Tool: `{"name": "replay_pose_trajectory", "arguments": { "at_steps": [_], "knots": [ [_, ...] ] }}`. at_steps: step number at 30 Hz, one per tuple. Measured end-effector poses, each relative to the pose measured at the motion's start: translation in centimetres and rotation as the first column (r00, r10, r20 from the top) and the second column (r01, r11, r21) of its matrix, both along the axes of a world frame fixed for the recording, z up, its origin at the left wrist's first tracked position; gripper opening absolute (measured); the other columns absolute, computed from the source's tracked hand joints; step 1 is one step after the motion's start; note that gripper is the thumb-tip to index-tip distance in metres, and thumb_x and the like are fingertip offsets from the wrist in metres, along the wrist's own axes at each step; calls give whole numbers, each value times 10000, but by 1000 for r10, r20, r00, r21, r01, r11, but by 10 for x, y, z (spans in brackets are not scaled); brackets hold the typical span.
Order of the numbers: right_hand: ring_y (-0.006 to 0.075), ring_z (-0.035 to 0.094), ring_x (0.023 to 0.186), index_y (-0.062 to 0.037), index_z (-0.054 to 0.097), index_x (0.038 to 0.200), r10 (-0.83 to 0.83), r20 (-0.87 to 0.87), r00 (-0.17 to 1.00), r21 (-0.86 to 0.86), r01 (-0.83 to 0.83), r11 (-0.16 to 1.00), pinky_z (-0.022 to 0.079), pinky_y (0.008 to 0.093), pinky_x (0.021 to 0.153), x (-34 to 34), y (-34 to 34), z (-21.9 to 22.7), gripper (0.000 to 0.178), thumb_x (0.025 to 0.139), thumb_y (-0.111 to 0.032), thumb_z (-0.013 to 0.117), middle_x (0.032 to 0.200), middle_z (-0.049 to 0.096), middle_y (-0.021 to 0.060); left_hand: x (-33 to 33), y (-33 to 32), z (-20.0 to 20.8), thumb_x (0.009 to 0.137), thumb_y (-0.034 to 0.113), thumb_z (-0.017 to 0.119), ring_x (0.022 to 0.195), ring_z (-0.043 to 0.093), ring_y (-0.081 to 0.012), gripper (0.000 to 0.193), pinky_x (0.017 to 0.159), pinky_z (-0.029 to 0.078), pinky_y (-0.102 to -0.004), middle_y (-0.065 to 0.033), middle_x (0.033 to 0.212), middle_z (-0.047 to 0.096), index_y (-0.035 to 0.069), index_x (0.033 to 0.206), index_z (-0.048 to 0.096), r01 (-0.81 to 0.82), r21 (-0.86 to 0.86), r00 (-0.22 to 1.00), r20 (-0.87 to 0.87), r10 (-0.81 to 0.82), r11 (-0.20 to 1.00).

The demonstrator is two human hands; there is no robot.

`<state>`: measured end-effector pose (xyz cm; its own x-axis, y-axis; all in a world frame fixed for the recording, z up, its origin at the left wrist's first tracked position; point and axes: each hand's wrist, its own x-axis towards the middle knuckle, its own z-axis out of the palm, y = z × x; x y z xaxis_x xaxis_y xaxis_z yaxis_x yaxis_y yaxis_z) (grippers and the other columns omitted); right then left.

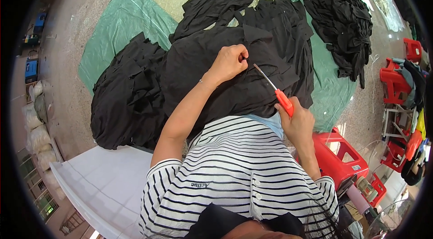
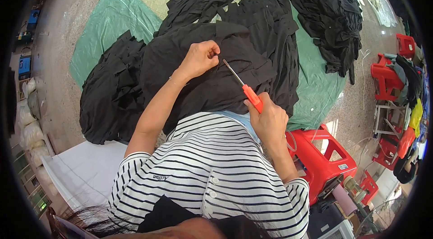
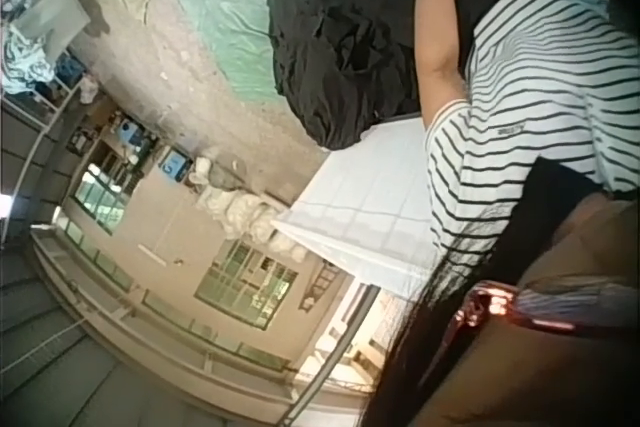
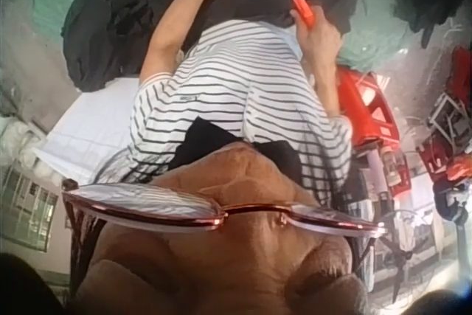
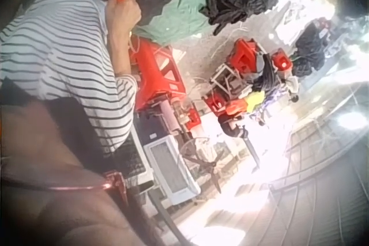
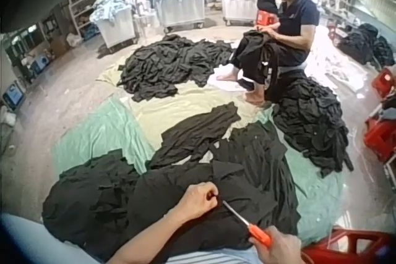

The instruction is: The person trims loose threads from black garments one by one using a thread clipper and stacks the finished garments into a pile.

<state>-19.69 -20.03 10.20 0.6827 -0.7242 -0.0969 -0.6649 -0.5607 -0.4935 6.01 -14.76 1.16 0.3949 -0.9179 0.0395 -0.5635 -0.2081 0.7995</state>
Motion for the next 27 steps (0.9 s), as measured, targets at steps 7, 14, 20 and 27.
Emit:
{"name": "replay_pose_trajectory", "arguments": {
  "at_steps": [7, 14, 20, 27],
  "knots": [
    [425, 574, 543, -67, 556, 836, 15, -19, 1000, 10, -15, 1000, 402, 480, 468, 3, -1, 0, 328, 872, -364, 690, 553, 564, 181, -1, 3, 1, 725, 11, 675, 659, 645, -115, 159, 645, 522, -255, -72, 732, 665, -25, 876, 639, -63, 32, 987, -145, 67, 997],
    [408, 591, 514, -47, 525, 811, 40, -10, 999, -15, -40, 999, 438, 471, 463, 8, -2, -5, 351, 864, -347, 698, 547, 579, 180, -3, 6, -1, 740, 2, 684, 654, 630, -87, 146, 638, 511, -239, -50, 729, 661, -21, 878, 641, -83, 8, 983, -163, 83, 997],
    [426, 619, 630, -86, 604, 930, -85, 60, 995, 22, 84, 996, 460, 471, 527, 6, -4, -2, 276, 879, -342, 691, 664, 624, 185, -1, 7, 24, 824, 40, 682, 691, 629, -95, 96, 653, 502, -240, -46, 777, 661, 1, 907, 656, -199, -128, 955, -248, 163, 972],
    [404, 611, 594, -68, 606, 927, -137, 86, 987, 83, 130, 988, 455, 436, 524, -22, 1, 22, 236, 864, -269, 713, 654, 616, 174, -23, 23, 42, 802, 241, 725, 768, 666, -310, 284, 709, 524, -397, -136, 839, 688, 11, 962, 678, 352, 314, 911, 100, -399, 882]
  ]
}}
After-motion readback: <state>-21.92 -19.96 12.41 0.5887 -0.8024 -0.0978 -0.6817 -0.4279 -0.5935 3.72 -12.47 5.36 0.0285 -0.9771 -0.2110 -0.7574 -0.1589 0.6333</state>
